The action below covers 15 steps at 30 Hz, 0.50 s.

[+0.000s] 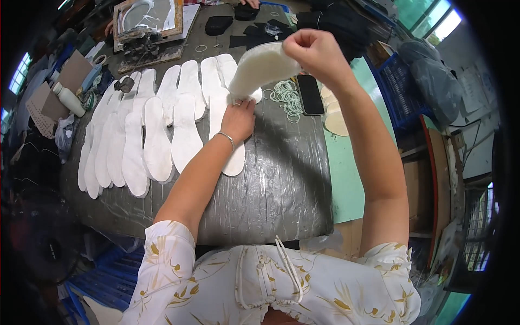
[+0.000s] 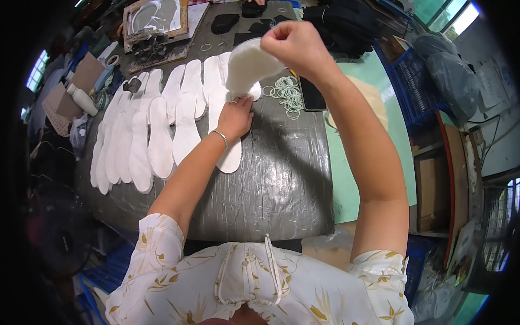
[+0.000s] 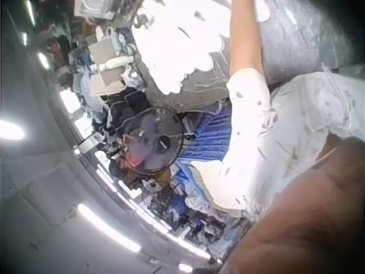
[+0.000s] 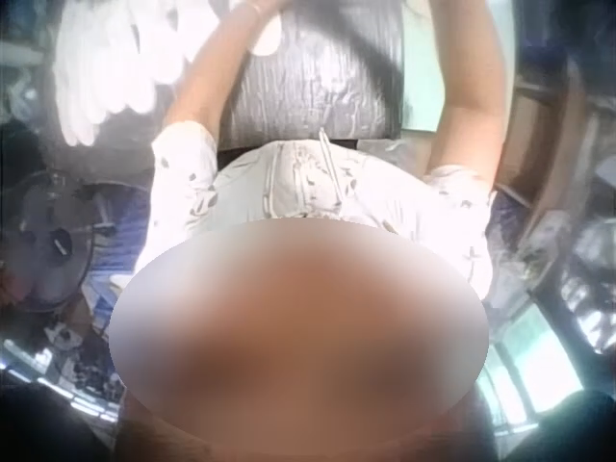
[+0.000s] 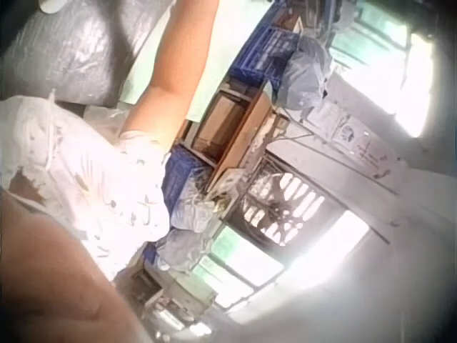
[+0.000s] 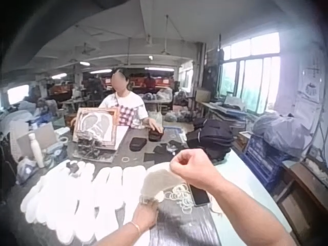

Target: The person is manually wrapping a fabric or foam layer around a shoe insole component in a factory setting.

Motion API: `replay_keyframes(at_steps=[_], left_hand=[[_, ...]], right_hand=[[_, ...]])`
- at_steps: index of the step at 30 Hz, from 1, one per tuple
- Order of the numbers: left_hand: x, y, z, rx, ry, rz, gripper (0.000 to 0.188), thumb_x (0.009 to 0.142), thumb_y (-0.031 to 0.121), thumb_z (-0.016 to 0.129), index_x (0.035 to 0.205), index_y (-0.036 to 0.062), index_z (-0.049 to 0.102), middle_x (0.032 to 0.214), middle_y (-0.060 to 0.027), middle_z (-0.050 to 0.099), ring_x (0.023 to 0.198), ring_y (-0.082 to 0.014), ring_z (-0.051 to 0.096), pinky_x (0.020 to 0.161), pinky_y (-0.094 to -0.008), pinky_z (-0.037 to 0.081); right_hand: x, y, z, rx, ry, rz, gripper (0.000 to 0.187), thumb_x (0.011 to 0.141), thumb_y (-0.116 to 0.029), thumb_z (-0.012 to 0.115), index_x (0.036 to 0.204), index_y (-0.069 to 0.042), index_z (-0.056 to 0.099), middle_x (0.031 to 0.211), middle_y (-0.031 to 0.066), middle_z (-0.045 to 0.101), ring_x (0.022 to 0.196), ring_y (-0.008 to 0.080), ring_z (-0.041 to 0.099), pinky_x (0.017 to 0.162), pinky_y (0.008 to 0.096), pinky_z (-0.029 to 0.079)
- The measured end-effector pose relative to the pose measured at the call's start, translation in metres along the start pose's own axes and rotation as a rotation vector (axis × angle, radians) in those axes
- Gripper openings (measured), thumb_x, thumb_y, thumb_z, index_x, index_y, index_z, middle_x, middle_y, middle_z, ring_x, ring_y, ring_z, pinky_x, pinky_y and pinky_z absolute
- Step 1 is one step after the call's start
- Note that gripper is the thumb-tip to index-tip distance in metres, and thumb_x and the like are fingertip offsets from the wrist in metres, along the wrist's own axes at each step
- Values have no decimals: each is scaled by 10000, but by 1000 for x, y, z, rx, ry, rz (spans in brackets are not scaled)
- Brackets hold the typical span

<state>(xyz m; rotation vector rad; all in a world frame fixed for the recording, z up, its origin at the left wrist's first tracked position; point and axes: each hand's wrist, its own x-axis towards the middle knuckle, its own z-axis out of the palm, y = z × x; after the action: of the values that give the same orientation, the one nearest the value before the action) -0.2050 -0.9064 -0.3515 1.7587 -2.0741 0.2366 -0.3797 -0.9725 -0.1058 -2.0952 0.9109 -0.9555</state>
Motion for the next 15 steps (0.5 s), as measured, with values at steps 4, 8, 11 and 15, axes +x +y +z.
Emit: replay_keyframes(at_steps=[4,8,11,15], left_hand=[[-2,6,-1,58,-117,-5,397,852,196,642,1208,31,583,1202,-128,625,1109,-292,605,876,-428,464],[-19,5,-18,179,13,48,361,844,122,612,1192,26,596,1223,-130,597,1088,-288,609,866,-404,469],[-33,44,-49,153,97,168,367,817,65,628,1180,18,613,1259,-145,568,1065,-311,607,862,-403,473],[-110,70,-90,-247,81,148,288,814,89,671,1097,36,660,1197,-153,595,1040,-327,599,851,-416,472]], right_hand=[[13,-25,-25,-68,8,-207,238,854,-217,702,885,19,699,758,-19,643,693,43,575,636,212,463],[-1,-89,-47,-128,-68,-204,168,847,-131,682,870,33,709,746,50,687,658,83,612,619,236,502],[-29,-109,-73,-286,-33,-119,156,832,-122,684,838,34,694,726,41,674,646,89,608,597,244,493],[-44,-129,-67,-437,-266,-166,161,820,-130,673,836,28,699,723,57,680,637,112,616,597,260,503]])
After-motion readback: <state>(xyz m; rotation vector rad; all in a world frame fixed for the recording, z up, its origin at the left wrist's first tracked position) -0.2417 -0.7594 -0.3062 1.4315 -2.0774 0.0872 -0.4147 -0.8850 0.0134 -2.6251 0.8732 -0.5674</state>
